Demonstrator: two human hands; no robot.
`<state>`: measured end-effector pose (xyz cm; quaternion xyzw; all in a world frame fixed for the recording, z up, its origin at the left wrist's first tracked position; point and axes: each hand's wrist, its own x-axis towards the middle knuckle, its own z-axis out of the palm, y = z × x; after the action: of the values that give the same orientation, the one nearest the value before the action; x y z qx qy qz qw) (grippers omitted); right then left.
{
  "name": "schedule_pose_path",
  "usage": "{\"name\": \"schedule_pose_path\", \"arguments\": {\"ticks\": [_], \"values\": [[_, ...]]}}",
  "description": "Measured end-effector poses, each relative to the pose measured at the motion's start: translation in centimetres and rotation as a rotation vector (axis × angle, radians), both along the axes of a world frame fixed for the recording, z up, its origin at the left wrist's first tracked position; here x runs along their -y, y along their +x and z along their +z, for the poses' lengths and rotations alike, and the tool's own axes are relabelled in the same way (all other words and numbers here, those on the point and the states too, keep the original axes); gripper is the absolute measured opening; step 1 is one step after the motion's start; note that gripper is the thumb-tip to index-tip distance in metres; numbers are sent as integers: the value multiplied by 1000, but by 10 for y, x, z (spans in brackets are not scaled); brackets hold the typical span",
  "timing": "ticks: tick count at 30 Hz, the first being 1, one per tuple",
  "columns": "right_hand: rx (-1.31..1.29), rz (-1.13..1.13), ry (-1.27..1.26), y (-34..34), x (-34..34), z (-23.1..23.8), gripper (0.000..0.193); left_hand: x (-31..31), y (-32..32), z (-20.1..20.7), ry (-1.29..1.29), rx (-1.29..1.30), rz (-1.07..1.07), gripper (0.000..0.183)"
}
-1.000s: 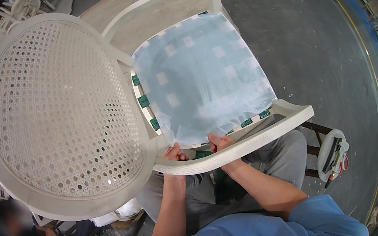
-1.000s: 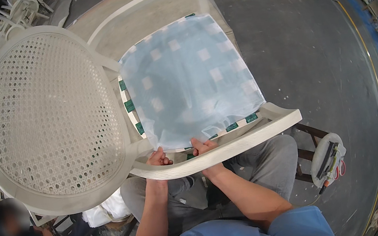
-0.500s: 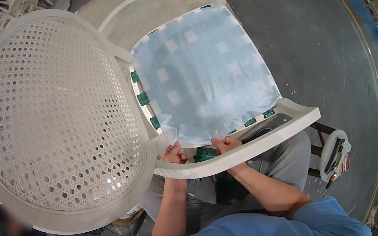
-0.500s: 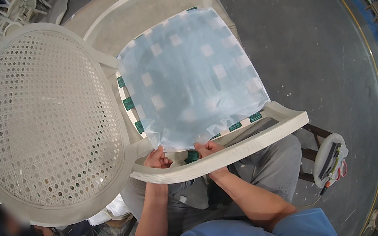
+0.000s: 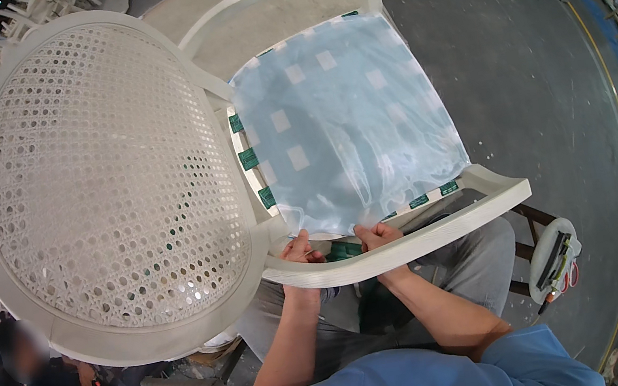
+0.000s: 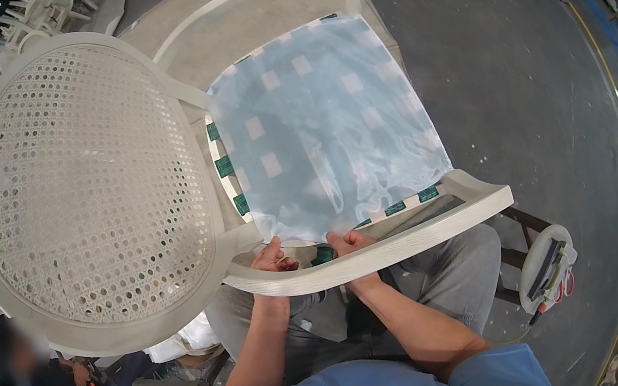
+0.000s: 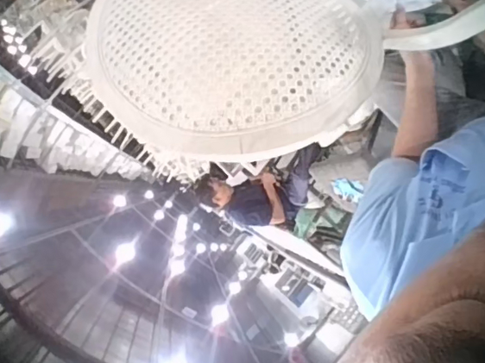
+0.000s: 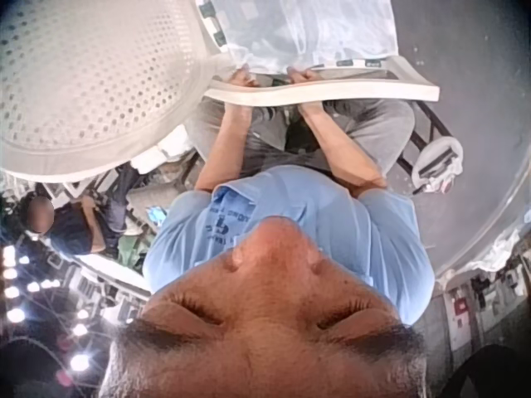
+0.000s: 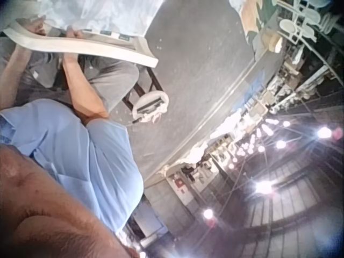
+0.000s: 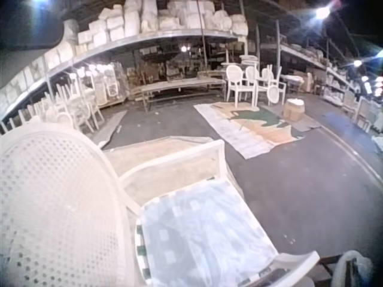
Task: The person assembles white plastic chairs by attaching green woven straps to the seat frames using a pneumatic staple gun. The person handles multiple chairs, moves them, and staples straps to create the seat surface.
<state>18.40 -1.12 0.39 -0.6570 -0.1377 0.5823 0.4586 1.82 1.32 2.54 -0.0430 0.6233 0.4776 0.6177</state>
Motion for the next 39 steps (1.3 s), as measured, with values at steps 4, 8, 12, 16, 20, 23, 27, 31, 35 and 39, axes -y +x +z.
{"name": "schedule_pose_path", "arguments": {"ticks": [4, 8, 12, 16, 20, 23, 27, 31, 35, 39], "values": [[-76, -25, 20, 0, 1, 0, 33, -1, 3, -2, -10, -13, 3, 29], [-88, -13, 17, 3, 1, -1, 33, -3, 1, -4, -51, -44, -12, 29], [-96, -16, 13, 3, 1, -1, 33, -2, 0, -7, -67, -62, -19, 30], [-95, -22, 8, 3, 1, 0, 32, 0, 2, -7, -45, -57, -14, 30], [-85, 2, 31, 4, 1, 0, 33, 1, 2, -13, -32, -94, 0, 35], [-101, -7, 46, 4, 2, 0, 33, 0, 3, -12, -17, -124, -5, 37], [-118, -9, 41, 4, 2, 0, 33, 0, 5, -8, 2, -163, -16, 37], [-138, -22, 40, 4, 2, -3, 32, -1, 5, 0, 16, -135, -4, 37], [-152, -15, 34, 4, 2, -1, 33, -4, 4, -3, -9, -134, -16, 30], [-122, -3, 58, 4, 2, -1, 33, -6, -1, -11, -26, -96, -35, 26]]}}
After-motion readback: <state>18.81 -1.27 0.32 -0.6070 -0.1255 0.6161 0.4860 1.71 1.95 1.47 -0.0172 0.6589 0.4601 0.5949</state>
